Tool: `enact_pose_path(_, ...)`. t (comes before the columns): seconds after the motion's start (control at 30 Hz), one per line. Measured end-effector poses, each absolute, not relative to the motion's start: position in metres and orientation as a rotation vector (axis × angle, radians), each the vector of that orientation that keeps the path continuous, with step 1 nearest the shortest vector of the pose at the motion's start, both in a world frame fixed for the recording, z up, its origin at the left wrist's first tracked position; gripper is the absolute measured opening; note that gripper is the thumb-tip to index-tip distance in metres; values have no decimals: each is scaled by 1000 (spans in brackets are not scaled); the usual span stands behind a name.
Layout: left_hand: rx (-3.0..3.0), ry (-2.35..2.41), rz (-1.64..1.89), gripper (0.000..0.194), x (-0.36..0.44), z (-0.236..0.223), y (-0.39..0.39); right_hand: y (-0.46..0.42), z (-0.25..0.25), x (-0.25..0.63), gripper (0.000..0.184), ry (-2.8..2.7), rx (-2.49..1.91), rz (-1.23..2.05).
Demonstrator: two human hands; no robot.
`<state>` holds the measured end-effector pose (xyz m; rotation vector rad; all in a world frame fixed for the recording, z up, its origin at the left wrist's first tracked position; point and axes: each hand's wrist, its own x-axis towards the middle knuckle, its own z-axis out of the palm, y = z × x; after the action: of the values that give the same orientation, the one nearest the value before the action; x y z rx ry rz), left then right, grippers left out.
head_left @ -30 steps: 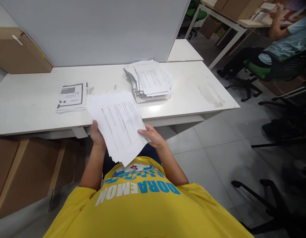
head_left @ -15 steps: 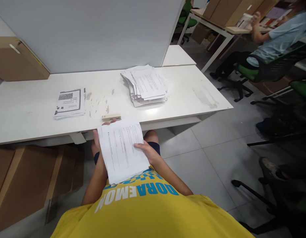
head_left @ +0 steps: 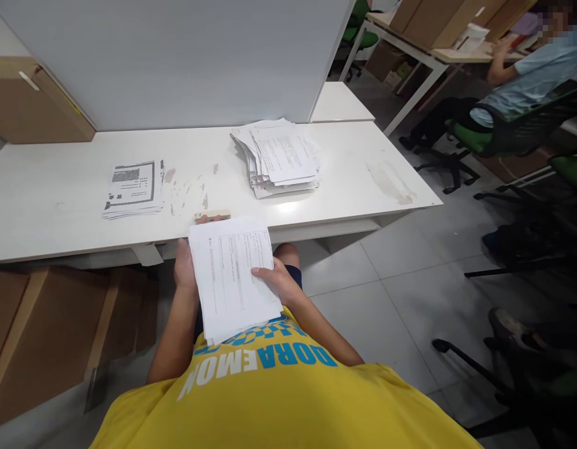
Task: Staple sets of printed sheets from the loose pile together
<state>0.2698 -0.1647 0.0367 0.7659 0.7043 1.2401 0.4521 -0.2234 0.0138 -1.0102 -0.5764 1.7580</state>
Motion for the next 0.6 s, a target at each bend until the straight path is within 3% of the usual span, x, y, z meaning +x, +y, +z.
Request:
enact_pose_path(0.17,977,924,993,61,258,16,-169,-224,14,459,44,-578,-1100,1524)
enact_pose_path(0.33,1094,897,993,56,272,13,-163,-223,9,462,49,-516,-1096,1520)
enact_pose_path(0.6,1176,929,872,55,289,18,-143,-219,-7,472,39,-488,-1040,1515)
